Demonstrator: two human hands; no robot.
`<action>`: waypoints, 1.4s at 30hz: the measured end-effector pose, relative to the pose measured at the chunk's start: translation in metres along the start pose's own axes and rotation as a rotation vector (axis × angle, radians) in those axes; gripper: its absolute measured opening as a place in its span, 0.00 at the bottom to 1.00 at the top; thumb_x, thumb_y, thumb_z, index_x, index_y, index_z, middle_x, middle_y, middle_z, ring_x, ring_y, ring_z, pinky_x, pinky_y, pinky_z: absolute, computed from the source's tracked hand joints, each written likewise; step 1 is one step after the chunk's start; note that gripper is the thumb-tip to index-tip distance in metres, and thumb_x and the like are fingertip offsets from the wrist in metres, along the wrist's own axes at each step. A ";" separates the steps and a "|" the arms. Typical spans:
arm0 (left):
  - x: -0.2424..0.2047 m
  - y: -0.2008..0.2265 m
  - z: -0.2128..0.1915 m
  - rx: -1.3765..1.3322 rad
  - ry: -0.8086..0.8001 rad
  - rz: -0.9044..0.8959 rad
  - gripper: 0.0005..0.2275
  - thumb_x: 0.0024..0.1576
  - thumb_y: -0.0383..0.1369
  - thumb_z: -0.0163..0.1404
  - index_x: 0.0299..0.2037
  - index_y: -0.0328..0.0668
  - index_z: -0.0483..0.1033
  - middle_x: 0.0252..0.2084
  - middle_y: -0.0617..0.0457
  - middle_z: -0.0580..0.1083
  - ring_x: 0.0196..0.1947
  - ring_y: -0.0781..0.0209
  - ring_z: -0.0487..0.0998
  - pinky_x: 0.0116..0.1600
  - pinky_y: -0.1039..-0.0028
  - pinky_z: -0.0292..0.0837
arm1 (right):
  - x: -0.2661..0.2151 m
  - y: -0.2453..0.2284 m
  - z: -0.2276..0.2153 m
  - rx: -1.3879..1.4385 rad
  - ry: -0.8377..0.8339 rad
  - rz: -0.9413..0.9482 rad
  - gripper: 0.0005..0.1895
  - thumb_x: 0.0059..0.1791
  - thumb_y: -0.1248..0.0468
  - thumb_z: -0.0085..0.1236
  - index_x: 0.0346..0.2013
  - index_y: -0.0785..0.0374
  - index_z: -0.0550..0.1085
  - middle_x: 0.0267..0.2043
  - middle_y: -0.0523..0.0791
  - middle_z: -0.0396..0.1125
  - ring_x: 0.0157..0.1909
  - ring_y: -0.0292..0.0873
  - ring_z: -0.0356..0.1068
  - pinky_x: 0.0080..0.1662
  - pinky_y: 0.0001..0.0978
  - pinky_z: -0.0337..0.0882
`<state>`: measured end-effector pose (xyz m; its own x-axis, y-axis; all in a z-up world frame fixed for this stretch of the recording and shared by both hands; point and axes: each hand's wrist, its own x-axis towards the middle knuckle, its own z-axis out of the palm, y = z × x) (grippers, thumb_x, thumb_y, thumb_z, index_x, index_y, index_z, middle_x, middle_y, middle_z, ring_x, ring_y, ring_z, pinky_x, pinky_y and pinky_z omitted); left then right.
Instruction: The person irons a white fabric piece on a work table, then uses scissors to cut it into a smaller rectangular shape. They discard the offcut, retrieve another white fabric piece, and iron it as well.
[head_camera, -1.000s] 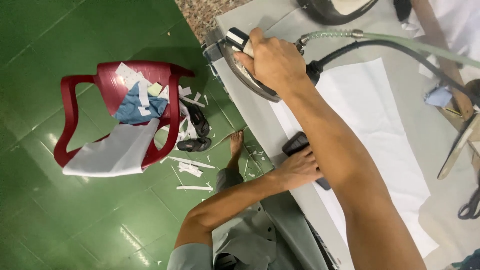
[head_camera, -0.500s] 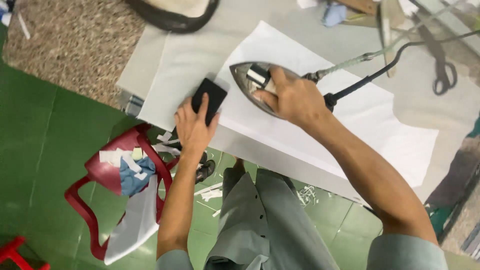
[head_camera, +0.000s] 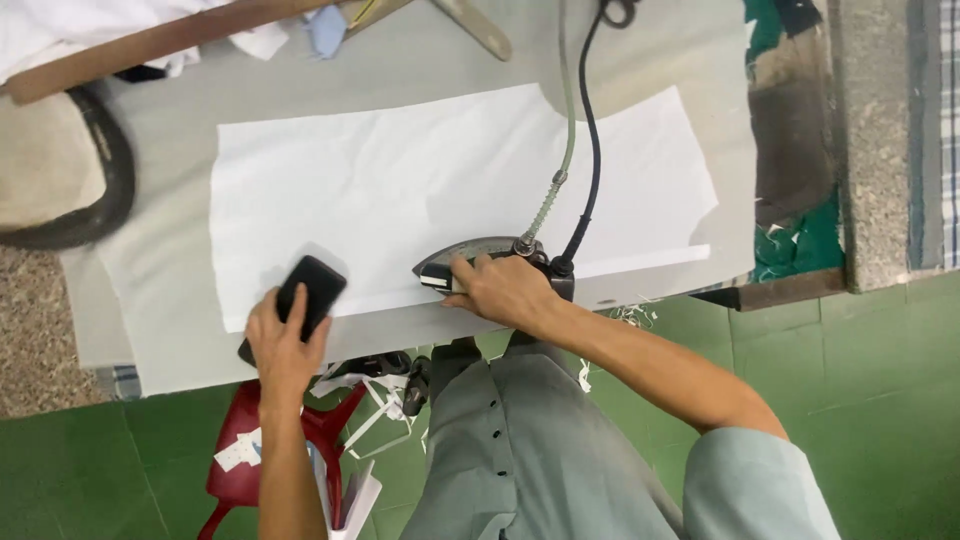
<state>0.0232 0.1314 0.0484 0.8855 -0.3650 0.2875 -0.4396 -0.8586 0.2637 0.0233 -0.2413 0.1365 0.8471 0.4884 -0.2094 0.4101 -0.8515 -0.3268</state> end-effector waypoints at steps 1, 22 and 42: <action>0.010 0.021 0.008 0.000 -0.005 0.019 0.30 0.53 0.36 0.64 0.68 0.49 0.71 0.60 0.35 0.66 0.57 0.38 0.67 0.63 0.52 0.59 | -0.011 0.014 -0.008 0.007 0.010 0.015 0.27 0.53 0.44 0.52 0.51 0.66 0.67 0.27 0.55 0.69 0.26 0.55 0.76 0.29 0.45 0.77; 0.105 0.397 0.190 -0.313 -0.447 0.510 0.29 0.55 0.41 0.59 0.69 0.60 0.66 0.69 0.42 0.63 0.70 0.43 0.61 0.75 0.45 0.46 | -0.139 0.278 -0.062 0.092 0.117 0.715 0.28 0.58 0.42 0.45 0.52 0.66 0.69 0.36 0.60 0.75 0.41 0.63 0.78 0.43 0.53 0.77; 0.026 0.033 0.037 0.230 0.131 -0.404 0.26 0.59 0.45 0.59 0.65 0.45 0.73 0.55 0.41 0.65 0.54 0.45 0.65 0.52 0.61 0.64 | 0.008 0.083 -0.055 0.073 -0.275 0.208 0.30 0.51 0.39 0.52 0.57 0.58 0.71 0.48 0.52 0.76 0.52 0.55 0.76 0.52 0.47 0.76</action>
<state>0.0373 0.0802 0.0306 0.9456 0.0497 0.3214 -0.0067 -0.9850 0.1721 0.0831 -0.3184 0.1586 0.7834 0.3477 -0.5152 0.2052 -0.9271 -0.3137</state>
